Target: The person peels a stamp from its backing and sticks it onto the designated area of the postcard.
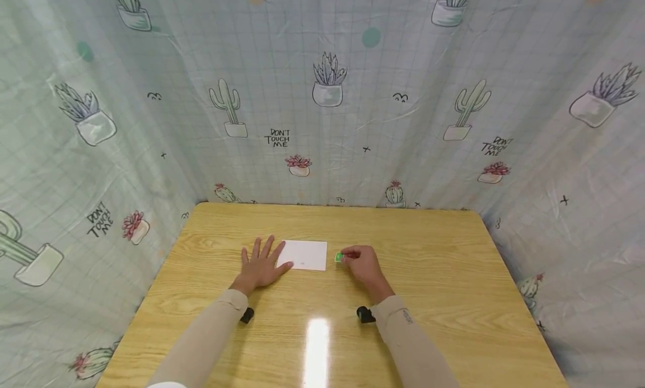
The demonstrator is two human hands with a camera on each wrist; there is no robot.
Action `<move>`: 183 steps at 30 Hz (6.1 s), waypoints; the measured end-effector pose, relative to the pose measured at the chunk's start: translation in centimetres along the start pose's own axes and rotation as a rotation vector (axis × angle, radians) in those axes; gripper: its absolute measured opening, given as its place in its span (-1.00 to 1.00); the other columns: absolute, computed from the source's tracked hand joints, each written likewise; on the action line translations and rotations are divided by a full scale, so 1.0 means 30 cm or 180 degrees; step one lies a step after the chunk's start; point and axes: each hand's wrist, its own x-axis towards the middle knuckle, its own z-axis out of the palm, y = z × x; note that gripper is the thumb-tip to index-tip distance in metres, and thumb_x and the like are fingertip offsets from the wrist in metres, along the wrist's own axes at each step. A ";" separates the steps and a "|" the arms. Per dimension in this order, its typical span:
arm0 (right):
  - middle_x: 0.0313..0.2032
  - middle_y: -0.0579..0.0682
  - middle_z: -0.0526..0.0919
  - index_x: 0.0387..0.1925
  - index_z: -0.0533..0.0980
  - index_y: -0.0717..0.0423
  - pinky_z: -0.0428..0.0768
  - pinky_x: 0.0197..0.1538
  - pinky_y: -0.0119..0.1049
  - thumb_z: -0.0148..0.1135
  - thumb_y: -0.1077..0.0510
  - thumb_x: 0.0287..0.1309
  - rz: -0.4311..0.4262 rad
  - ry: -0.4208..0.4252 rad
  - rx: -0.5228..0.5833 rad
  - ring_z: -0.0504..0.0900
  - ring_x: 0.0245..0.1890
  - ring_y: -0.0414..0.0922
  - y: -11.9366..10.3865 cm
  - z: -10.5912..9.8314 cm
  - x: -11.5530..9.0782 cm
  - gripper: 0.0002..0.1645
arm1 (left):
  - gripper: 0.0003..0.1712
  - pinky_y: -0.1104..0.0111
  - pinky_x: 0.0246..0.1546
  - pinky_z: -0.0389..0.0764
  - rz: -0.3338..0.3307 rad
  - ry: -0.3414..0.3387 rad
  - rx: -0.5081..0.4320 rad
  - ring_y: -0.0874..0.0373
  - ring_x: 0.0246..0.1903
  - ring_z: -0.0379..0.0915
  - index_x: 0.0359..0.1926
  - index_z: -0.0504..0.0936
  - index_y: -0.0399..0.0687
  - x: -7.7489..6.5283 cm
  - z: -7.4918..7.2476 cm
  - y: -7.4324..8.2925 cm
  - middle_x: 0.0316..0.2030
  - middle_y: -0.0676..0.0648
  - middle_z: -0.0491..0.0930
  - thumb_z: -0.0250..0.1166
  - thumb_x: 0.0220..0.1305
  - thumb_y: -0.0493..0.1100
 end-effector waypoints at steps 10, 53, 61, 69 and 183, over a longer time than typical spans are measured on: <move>-0.10 0.26 0.76 -0.02 0.71 0.35 0.64 -0.14 -0.49 0.33 0.43 0.26 -0.0214 -0.0184 0.0143 0.70 -0.11 0.02 -0.020 -0.024 -0.011 -0.74 | -0.08 -0.50 0.48 -0.38 -0.0039 0.0067 0.0221 -0.32 0.68 -0.47 0.69 -0.02 0.35 -0.017 -0.013 0.021 0.71 -0.09 -0.23 -0.07 0.47 0.52; -0.38 0.27 0.76 -0.15 0.74 0.39 0.64 -0.37 -0.41 0.31 0.31 0.37 -0.0760 0.0251 0.0040 0.66 -0.44 -0.07 -0.185 -0.058 -0.012 -0.81 | -0.08 -0.53 0.46 -0.44 -0.0026 0.0041 0.0093 -0.37 0.66 -0.49 0.68 0.01 0.28 -0.017 -0.010 0.022 0.71 -0.12 -0.23 -0.05 0.49 0.48; -0.40 0.21 0.77 -0.12 0.74 0.39 0.67 -0.35 -0.42 0.31 0.31 0.38 -0.0829 0.0322 0.0060 0.70 -0.41 0.02 -0.240 -0.063 -0.017 -0.80 | -0.09 -0.55 0.45 -0.34 -0.0020 0.0029 0.0163 -0.38 0.66 -0.43 0.68 0.02 0.28 -0.026 -0.024 0.037 0.71 -0.14 -0.19 -0.06 0.49 0.49; -0.38 0.30 0.76 -0.11 0.72 0.44 0.67 -0.36 -0.44 0.32 0.30 0.38 -0.0929 0.0369 0.0178 0.69 -0.45 -0.09 -0.285 -0.070 -0.012 -0.78 | -0.09 -0.57 0.44 -0.29 -0.0055 0.0067 0.0166 -0.40 0.66 -0.38 0.67 0.07 0.25 -0.034 -0.035 0.038 0.70 -0.16 -0.14 -0.02 0.49 0.48; -0.33 0.05 0.69 -0.33 0.78 0.24 0.69 -0.31 -0.26 0.60 0.41 -0.07 -0.3488 0.0964 -0.1607 0.64 -0.33 -0.09 -0.264 -0.017 -0.095 -0.80 | -0.54 0.27 0.04 0.76 0.0348 0.0051 -0.4276 -0.07 0.09 0.74 0.28 0.60 -0.37 -0.090 -0.242 0.526 0.15 -0.38 0.68 0.32 0.39 -0.40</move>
